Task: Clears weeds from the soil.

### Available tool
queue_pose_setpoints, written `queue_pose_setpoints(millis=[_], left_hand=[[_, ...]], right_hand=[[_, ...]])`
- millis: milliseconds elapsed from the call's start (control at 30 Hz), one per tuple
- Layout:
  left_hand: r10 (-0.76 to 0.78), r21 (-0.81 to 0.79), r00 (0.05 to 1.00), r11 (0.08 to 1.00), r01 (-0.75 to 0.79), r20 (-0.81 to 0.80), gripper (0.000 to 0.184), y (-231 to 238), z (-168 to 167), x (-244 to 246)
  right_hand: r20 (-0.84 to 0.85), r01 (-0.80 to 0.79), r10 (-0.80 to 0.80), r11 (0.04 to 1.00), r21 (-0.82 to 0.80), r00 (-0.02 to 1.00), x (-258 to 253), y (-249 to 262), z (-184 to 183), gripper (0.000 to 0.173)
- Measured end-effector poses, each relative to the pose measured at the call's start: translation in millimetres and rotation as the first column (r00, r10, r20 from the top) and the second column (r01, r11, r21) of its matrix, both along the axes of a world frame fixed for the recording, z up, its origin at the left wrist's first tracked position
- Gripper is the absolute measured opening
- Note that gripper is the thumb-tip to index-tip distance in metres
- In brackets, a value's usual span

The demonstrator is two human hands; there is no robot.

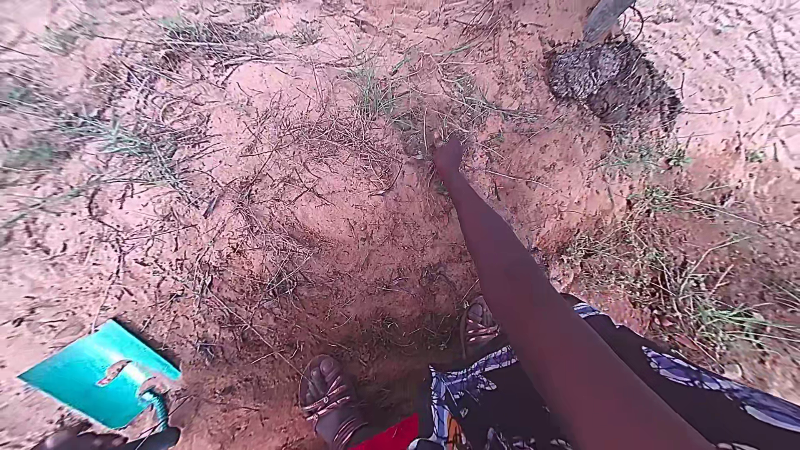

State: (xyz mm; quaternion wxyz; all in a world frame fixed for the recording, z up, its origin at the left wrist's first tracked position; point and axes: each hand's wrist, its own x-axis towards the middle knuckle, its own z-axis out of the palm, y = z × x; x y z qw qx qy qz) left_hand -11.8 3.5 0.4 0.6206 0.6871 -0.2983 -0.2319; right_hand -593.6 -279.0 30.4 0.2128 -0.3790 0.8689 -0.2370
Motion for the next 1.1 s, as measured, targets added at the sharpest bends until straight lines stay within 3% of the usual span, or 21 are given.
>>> queue_pose_setpoints(millis=[267,400,567,700,833,933,1000,1067,1100], left_hand=[[0.066,-0.039,0.998,0.997,-0.067,-0.005,0.01,-4,1,-7],[0.03,-0.022,1.0,0.999,-0.03,0.001,0.007,-2,-12,8],[0.033,-0.051,0.999,0.998,-0.034,-0.004,0.005,-3,-19,11],[0.041,-0.027,0.999,0.999,-0.042,-0.027,0.005,-5,-10,1],[0.041,-0.002,0.998,0.999,-0.041,-0.037,0.011,-3,3,-7],[0.038,0.065,0.997,0.997,-0.034,-0.062,0.011,-1,15,-13],[0.04,0.107,0.997,0.994,-0.032,-0.07,0.011,-4,19,-13],[-0.012,0.335,1.0,0.942,0.009,0.008,0.017,-12,34,-15],[-0.104,0.511,0.994,0.855,0.084,0.011,0.032,-20,44,-12]], right_hand=[[0.036,0.063,-0.065,0.997,0.038,0.997,16,27,1,0.042],[0.055,0.076,-0.078,0.997,0.031,0.995,18,33,-2,0.043],[-0.053,0.078,-0.072,0.988,0.13,0.996,33,66,-10,0.047],[0.011,0.066,-0.065,0.998,-0.02,0.998,37,100,-10,0.043],[0.132,0.206,-0.186,0.965,-0.163,0.974,32,132,-1,0.039],[0.126,0.351,-0.337,0.93,-0.112,0.933,25,172,23,0.042],[0.03,0.414,-0.414,0.91,0.007,0.91,16,200,41,0.046],[-0.005,0.444,-0.446,0.891,0.096,0.895,8,229,62,0.046],[-0.009,0.445,-0.448,0.888,0.116,0.894,4,242,72,0.045]])
